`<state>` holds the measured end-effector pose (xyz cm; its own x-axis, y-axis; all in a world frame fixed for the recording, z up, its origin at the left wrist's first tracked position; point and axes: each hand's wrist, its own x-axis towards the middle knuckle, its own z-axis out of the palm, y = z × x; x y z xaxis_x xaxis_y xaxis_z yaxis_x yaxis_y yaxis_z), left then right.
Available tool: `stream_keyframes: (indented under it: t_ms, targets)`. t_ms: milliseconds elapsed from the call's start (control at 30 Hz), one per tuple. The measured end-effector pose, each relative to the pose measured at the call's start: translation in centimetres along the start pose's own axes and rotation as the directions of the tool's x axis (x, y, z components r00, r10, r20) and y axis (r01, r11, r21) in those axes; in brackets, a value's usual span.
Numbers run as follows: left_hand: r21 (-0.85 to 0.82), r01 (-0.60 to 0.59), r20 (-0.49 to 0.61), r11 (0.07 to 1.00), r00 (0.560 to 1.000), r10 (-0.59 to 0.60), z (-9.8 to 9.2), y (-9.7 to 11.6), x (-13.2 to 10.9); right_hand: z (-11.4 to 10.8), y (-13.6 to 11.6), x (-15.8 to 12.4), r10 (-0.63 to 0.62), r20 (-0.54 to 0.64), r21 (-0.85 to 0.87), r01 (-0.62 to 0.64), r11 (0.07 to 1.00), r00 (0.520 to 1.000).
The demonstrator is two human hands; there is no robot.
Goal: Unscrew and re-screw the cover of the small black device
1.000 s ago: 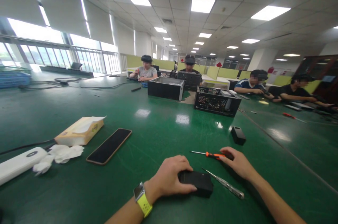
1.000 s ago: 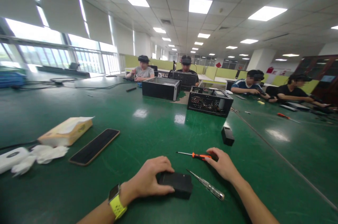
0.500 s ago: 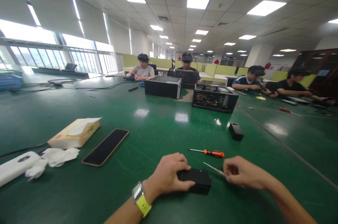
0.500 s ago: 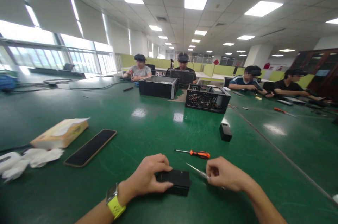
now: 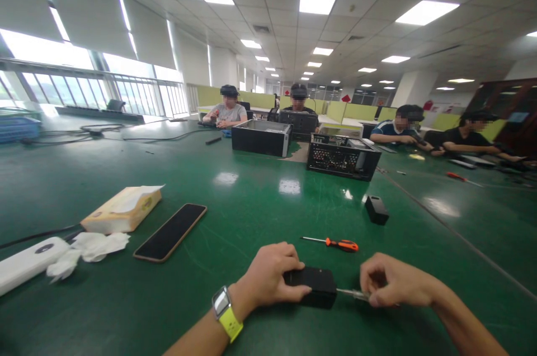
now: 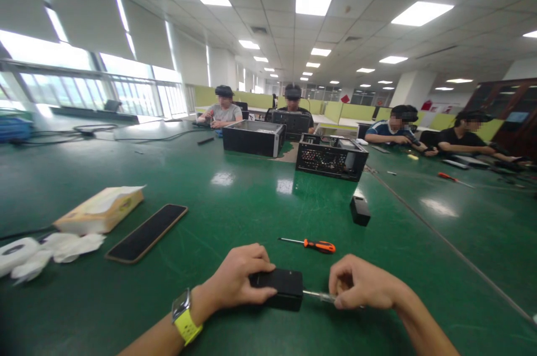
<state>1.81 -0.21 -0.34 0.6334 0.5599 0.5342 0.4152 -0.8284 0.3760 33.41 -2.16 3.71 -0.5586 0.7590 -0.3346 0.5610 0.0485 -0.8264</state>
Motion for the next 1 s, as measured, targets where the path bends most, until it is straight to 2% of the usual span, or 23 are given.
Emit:
stream_keyframes:
  t_ms: [167,300,433,567,700,867,1000]
  targets:
    - [-0.029,0.031,0.009,0.999,0.999,-0.031,0.0,0.0,-0.1,1.0,-1.2,0.0,-0.034,-0.07,-0.08,0.028,0.996,0.997]
    - [-0.056,0.09,0.076,0.994,0.993,-0.086,-0.3,0.5,-0.1,1.8,-1.9,0.0,-0.059,-0.104,-0.167,0.041,0.985,0.993]
    - [-0.058,0.135,0.147,0.989,0.981,-0.125,-0.4,0.7,0.0,1.8,-2.7,-0.3,-0.106,-0.139,-0.238,0.071,0.969,0.985]
    - [-0.052,0.146,0.158,0.988,0.978,-0.136,-0.3,0.7,-0.1,1.9,-3.4,-0.9,-0.104,-0.166,-0.327,0.045,0.944,0.981]
    - [-0.058,0.146,0.15,0.988,0.979,-0.136,-0.2,0.7,-0.2,2.8,-2.6,-0.5,-0.126,-0.204,-0.39,0.038,0.92,0.971]
    - [-0.047,0.157,0.148,0.987,0.978,-0.148,-0.4,0.7,-0.1,4.7,-0.8,1.2,-0.086,-0.219,-0.437,-0.019,0.899,0.972]
    - [-0.047,0.161,0.149,0.986,0.977,-0.152,-0.4,0.7,-0.1,5.0,-0.8,1.7,-0.086,-0.228,-0.395,-0.011,0.919,0.97]
